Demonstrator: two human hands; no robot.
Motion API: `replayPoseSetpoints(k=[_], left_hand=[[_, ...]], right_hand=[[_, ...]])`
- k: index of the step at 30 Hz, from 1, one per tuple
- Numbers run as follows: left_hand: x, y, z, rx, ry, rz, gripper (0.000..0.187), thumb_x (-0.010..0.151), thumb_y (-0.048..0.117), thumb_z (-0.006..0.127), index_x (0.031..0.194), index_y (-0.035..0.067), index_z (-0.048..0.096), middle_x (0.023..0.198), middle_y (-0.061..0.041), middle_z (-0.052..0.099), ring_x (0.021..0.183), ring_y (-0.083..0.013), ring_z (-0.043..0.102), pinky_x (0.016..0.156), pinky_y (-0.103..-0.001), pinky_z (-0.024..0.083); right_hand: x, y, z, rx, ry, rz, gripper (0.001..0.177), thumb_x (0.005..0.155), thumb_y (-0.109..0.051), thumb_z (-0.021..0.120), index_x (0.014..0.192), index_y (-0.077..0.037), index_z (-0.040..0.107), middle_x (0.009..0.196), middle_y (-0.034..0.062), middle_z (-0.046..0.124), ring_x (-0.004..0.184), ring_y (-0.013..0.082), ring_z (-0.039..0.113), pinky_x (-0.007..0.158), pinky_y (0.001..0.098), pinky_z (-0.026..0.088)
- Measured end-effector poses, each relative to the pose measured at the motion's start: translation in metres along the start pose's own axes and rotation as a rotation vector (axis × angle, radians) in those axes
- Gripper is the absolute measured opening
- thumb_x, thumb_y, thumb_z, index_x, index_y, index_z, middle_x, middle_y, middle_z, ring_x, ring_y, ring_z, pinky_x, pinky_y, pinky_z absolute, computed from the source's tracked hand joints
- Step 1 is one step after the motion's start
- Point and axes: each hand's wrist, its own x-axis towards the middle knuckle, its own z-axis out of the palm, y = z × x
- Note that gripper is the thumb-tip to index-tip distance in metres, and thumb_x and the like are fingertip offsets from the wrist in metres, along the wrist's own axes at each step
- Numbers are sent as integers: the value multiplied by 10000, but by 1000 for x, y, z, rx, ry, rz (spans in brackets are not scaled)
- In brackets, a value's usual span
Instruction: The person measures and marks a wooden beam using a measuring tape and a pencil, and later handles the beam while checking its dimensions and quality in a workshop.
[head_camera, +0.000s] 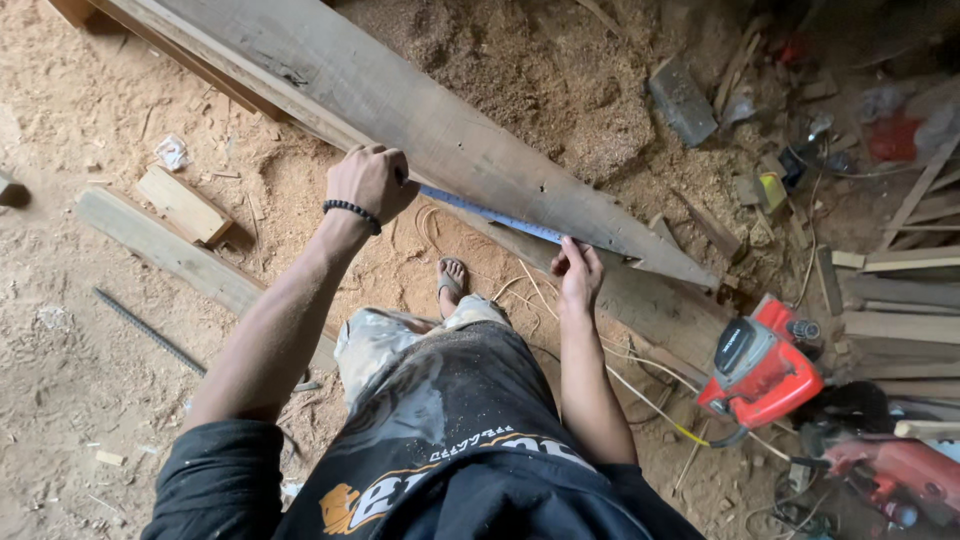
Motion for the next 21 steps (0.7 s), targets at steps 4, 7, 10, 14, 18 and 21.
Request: replayPoseSetpoints(k=[4, 7, 10, 14, 18, 21], left_hand=[[28, -14, 3, 17, -1, 44, 218, 726, 448, 705, 838, 261, 704, 866, 0, 688, 953, -246, 695, 699, -433, 617], [48, -22, -3, 43, 21, 95, 210, 710, 440, 706, 810, 256, 715, 854, -5, 700, 947, -258, 694, 714, -446, 622], [59, -34, -5, 52, 7, 106, 239, 703, 463, 758, 838, 266, 752, 861, 9, 718, 968, -245, 699, 743, -447, 632], [74, -42, 0, -31, -81, 170, 339, 736, 483, 697, 949, 231, 772, 929, -33, 735, 982, -269, 711, 752, -475, 646], [86, -64, 3, -2, -109, 187, 318, 748, 418, 641, 967, 226, 767, 958, -46, 720, 976, -280, 708, 734, -474, 646], [94, -102, -25, -40, -135, 202, 240, 864, 304, 628, 1020, 162, 741, 1018, -115, 703, 995, -350, 677, 658, -480, 609]], right_hand=[[-6, 17, 7, -14, 95, -33, 172, 868, -173, 813, 814, -84, 675, 613, 70, 584, 487, 166, 630, 449, 258, 515], [-15, 25, 20, -70, 102, -71, 167, 856, -186, 824, 814, -88, 695, 617, 76, 596, 494, 162, 640, 447, 255, 509], [-20, 28, 37, -150, 188, -163, 148, 867, -168, 817, 826, -105, 689, 611, 65, 599, 486, 146, 624, 440, 226, 456], [-28, 26, 63, -245, 411, -301, 107, 958, -190, 763, 943, -134, 674, 735, 38, 599, 540, 115, 646, 454, 215, 501], [-49, 17, 98, -195, 622, -341, 88, 1004, -153, 706, 957, -126, 637, 800, 16, 559, 563, 82, 655, 456, 195, 534], [-49, 5, 120, -24, 713, -366, 225, 941, -8, 671, 817, -105, 512, 764, 95, 645, 473, 131, 492, 368, 276, 274]])
